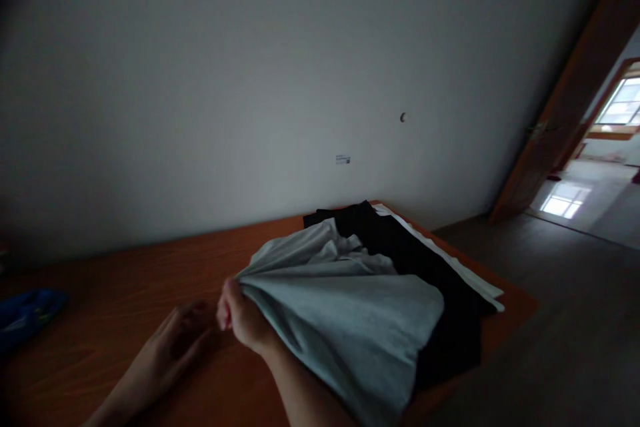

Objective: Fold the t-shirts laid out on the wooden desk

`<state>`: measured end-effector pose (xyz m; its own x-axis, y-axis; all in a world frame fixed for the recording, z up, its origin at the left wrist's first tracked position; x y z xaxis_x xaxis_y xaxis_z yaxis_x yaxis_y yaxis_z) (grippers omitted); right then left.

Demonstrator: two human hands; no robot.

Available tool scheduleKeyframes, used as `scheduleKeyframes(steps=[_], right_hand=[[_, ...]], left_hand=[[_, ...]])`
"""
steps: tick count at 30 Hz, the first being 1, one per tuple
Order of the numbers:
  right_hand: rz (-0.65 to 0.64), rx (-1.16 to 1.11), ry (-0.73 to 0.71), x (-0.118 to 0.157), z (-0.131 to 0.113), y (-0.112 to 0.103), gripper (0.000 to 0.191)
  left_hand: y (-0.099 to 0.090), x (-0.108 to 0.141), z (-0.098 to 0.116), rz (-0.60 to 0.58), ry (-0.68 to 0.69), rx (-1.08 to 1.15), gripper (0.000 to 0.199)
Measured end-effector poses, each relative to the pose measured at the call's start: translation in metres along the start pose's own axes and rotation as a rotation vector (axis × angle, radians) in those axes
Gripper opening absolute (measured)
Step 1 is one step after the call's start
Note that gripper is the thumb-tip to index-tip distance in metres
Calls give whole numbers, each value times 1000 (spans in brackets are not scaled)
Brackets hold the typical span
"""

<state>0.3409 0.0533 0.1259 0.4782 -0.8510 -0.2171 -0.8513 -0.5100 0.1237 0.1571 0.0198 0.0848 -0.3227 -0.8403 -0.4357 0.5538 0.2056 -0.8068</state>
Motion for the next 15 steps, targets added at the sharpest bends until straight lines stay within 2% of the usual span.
scheduleKeyframes(steps=[2,3,4,5,6,7,8,10,12,13,14,15], right_hand=[[-630,-86,232,12,3,41,66],[-874,-131,325,21,4,54,66],[-1041,-170,381,28,4,60,65],[-1126,-209,396,32,3,62,64],[-1105,-259,372,32,1,60,65],[-994,-311,324,28,-1,53,66],[-811,-354,261,22,-4,43,68],[-271,-375,120,10,-9,9,67],[256,-208,2,8,-13,-30,59],[452,-59,-42,10,-15,-46,53],[608,103,-80,13,-16,-59,44],[706,257,-110,17,-16,-68,35]], left_hand=[[1,5,-8,8,38,-19,66],[1,7,-13,15,46,-47,65],[1,9,-18,13,47,-83,61],[0,11,-21,3,40,-121,54],[0,12,-23,-19,32,-152,48],[0,13,-23,-43,29,-171,43],[-1,13,-22,-60,24,-180,41],[-3,13,-21,-48,-28,-195,39],[-8,13,-24,29,-119,-227,38],[-12,14,-28,83,-175,-245,37],[-16,15,-34,133,-233,-256,36],[-20,17,-41,179,-290,-252,36]])
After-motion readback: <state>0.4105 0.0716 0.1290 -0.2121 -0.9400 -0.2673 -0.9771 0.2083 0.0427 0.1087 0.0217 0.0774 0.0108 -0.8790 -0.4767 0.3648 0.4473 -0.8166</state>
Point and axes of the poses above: each hand's wrist, its own x-axis away from the middle knuckle, its own y-axis out of the palm, z = x × y, the point moved 4 cm from there along -x, towards the middle knuckle, and after that the axes turned 4 degrees about -z, right-handed, at the moved point
